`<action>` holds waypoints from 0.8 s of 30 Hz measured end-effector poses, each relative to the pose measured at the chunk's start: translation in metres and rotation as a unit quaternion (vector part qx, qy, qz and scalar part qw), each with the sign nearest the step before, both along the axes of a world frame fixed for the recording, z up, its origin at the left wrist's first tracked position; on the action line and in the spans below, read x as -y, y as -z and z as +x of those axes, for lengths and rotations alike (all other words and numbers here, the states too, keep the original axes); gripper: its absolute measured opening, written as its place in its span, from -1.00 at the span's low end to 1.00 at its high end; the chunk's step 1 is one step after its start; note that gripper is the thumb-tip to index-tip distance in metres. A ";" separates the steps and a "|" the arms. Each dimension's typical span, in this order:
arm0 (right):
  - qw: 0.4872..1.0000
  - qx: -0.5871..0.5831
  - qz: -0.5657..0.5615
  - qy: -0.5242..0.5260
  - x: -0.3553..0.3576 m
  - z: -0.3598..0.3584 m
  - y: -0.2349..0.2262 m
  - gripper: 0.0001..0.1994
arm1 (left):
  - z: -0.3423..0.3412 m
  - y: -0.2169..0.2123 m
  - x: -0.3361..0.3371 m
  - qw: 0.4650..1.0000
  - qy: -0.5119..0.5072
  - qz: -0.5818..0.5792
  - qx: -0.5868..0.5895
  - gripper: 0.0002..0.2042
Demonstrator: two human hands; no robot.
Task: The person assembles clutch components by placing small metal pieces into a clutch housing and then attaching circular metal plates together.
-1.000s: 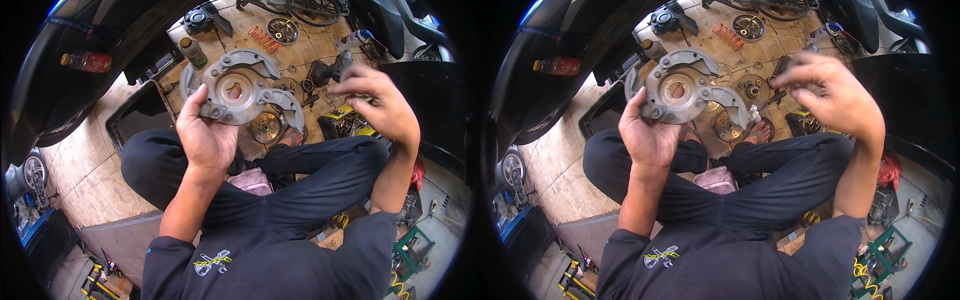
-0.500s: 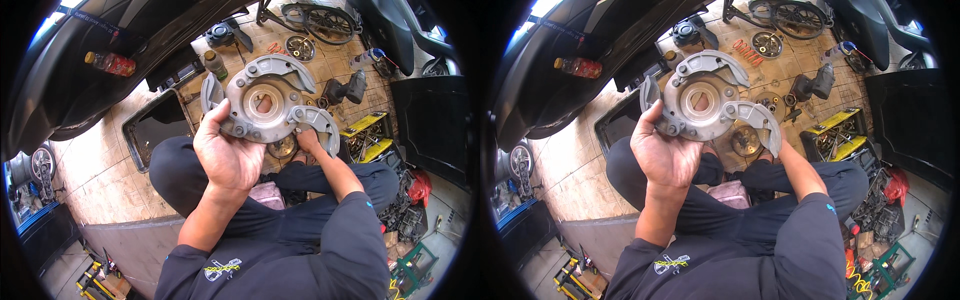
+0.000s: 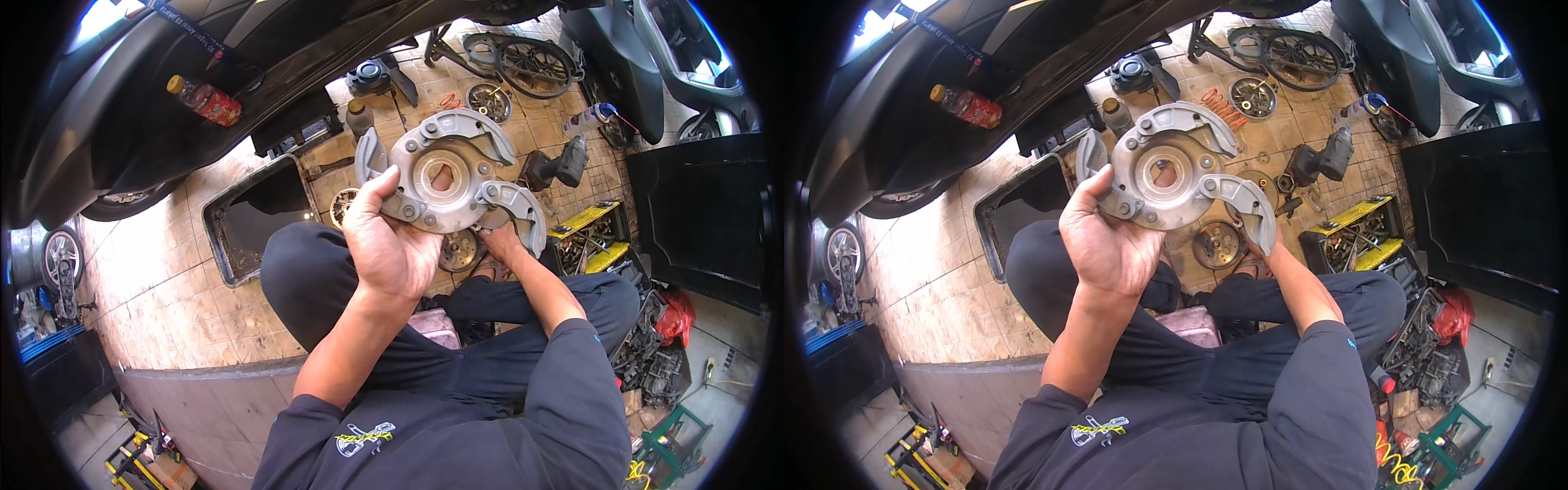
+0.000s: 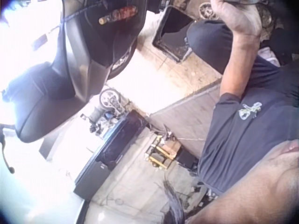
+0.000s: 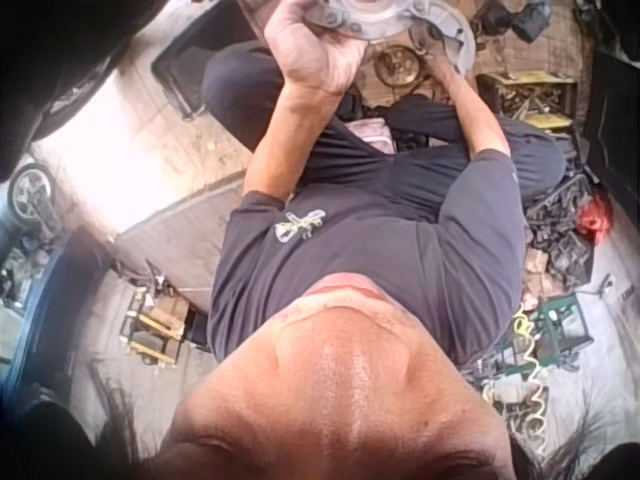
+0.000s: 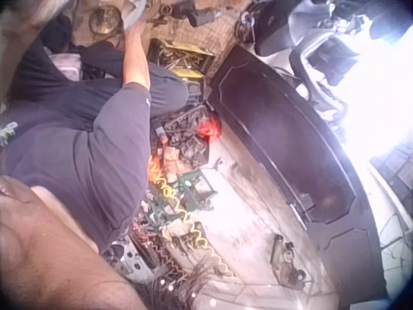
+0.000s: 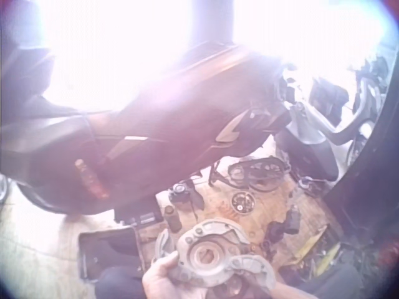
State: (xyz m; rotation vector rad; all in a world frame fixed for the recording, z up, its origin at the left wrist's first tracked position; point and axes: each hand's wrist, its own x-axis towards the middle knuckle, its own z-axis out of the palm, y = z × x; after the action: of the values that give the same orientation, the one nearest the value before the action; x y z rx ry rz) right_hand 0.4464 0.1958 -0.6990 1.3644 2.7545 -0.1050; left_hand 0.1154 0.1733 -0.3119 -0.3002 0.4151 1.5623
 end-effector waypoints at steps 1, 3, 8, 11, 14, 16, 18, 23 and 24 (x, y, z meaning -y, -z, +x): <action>0.997 -0.034 0.068 -0.029 -0.001 0.003 0.003 -0.76 | 0.000 -0.001 0.001 1.000 -0.001 0.003 0.001 -0.63; 0.995 0.073 -0.055 -0.027 -0.006 -0.010 0.003 -0.80 | -0.003 0.001 0.004 1.000 0.005 0.002 -0.014 -0.63; 0.985 -0.061 -0.129 0.094 -0.012 0.043 0.015 -0.83 | 0.012 -0.004 -0.002 0.999 0.031 0.004 0.016 -0.63; 0.972 -0.020 -0.196 0.130 -0.046 -0.018 -0.040 -0.77 | 0.000 0.001 0.001 1.000 0.018 0.007 -0.004 -0.62; 0.896 -0.166 -0.325 0.253 -0.107 -0.092 -0.199 -0.64 | -0.010 -0.004 0.006 1.000 0.015 0.012 -0.020 -0.61; 0.662 -0.508 -0.459 0.304 -0.111 -0.119 -0.309 -0.52 | -0.009 -0.008 0.006 1.000 0.007 0.018 -0.010 -0.60; 0.486 -0.689 -0.521 0.137 -0.096 -0.126 -0.362 -0.39 | -0.004 -0.011 0.002 1.000 -0.013 0.021 -0.020 -0.55; 0.482 -0.798 -0.339 0.124 -0.020 -0.182 -0.391 -0.20 | 0.010 -0.005 0.002 0.999 -0.013 0.029 -0.006 -0.44; 0.454 -0.816 -0.343 0.104 -0.016 -0.184 -0.390 -0.21 | 0.015 -0.004 0.005 0.999 -0.003 0.036 -0.012 -0.44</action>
State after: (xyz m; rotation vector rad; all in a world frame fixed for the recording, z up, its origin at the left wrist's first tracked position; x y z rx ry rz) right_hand 0.2619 0.2118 -0.3086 1.3487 1.9790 -3.6273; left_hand 0.1302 0.1683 -0.3077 -0.2289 0.3758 1.5848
